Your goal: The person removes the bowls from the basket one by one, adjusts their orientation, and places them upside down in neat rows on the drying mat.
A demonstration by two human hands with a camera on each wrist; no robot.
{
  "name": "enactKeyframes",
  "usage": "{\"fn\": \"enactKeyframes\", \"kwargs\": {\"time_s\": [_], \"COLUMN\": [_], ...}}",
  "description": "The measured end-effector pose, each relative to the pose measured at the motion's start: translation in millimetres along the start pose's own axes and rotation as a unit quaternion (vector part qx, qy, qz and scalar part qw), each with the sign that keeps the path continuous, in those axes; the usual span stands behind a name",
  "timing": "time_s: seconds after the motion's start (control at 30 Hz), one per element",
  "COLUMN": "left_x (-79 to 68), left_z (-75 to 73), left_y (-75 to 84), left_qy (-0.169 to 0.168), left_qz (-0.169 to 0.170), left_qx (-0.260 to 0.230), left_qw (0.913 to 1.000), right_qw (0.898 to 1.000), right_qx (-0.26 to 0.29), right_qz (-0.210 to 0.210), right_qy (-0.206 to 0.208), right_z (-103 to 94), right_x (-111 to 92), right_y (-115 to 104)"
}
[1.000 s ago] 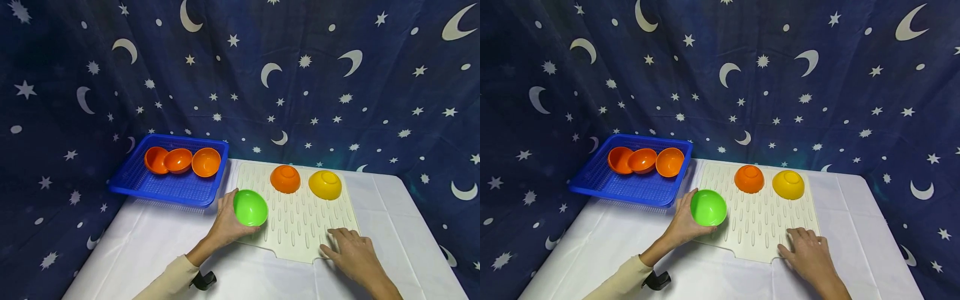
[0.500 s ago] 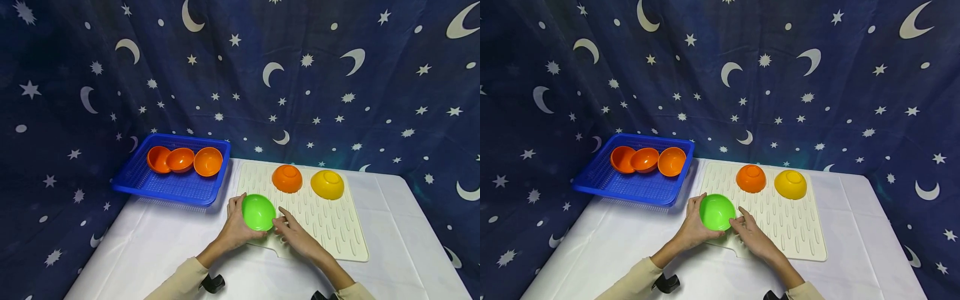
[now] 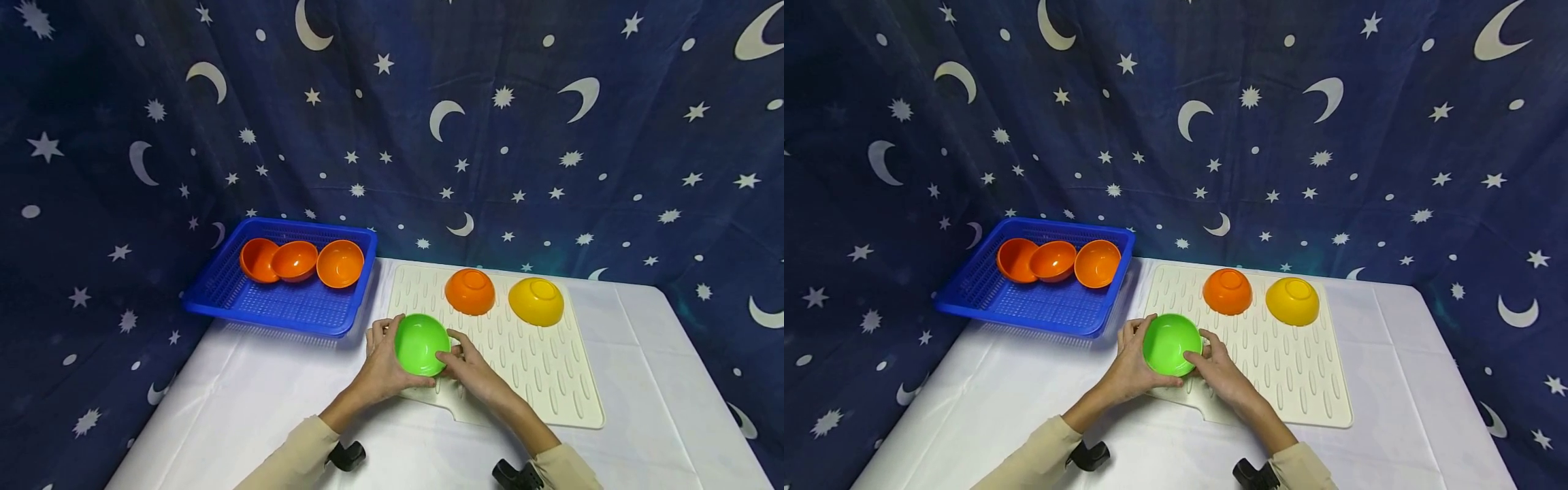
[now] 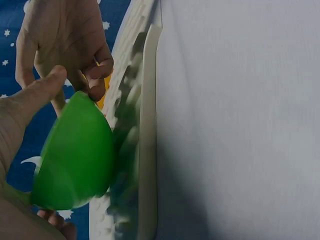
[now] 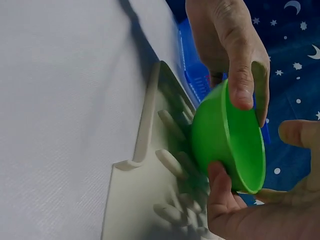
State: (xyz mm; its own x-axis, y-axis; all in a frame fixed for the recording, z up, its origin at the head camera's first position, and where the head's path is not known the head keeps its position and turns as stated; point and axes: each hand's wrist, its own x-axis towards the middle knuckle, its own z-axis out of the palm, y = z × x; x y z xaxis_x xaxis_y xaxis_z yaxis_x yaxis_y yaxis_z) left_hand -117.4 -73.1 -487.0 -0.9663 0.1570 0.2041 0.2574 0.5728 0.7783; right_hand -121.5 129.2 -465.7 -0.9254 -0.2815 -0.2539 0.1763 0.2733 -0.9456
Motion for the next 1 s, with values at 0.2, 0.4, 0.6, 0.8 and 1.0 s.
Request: {"fn": "enactKeyframes", "kwargs": {"time_s": [0.2, 0.4, 0.6, 0.8, 1.0], "left_x": [5.1, 10.7, 16.2, 23.7, 33.3], "left_z": [-10.2, -19.1, -18.8, -16.0, -13.1], "left_y": [-1.3, 0.6, 1.6, 1.7, -2.2], "left_qy": [0.003, 0.006, 0.022, 0.025, 0.031], "left_qz": [-0.007, 0.004, 0.016, 0.004, 0.005], "left_qx": [-0.028, -0.077, -0.104, -0.130, -0.130], "left_qw": [0.9996, 0.9970, 0.9943, 0.9912, 0.9910], "right_qw": [1.000, 0.999, 0.996, 0.993, 0.993], "right_qx": [0.011, 0.021, 0.061, 0.064, 0.043], "right_qz": [-0.008, -0.021, -0.057, -0.101, -0.103], "right_qy": [0.016, 0.026, 0.025, 0.010, 0.023], "right_z": [0.6, -2.1, 1.6, 6.3, 6.2], "right_x": [5.6, 12.9, 24.4, 36.5, 45.1], "right_y": [-7.0, -15.7, -16.4, -8.6, -3.9]}}
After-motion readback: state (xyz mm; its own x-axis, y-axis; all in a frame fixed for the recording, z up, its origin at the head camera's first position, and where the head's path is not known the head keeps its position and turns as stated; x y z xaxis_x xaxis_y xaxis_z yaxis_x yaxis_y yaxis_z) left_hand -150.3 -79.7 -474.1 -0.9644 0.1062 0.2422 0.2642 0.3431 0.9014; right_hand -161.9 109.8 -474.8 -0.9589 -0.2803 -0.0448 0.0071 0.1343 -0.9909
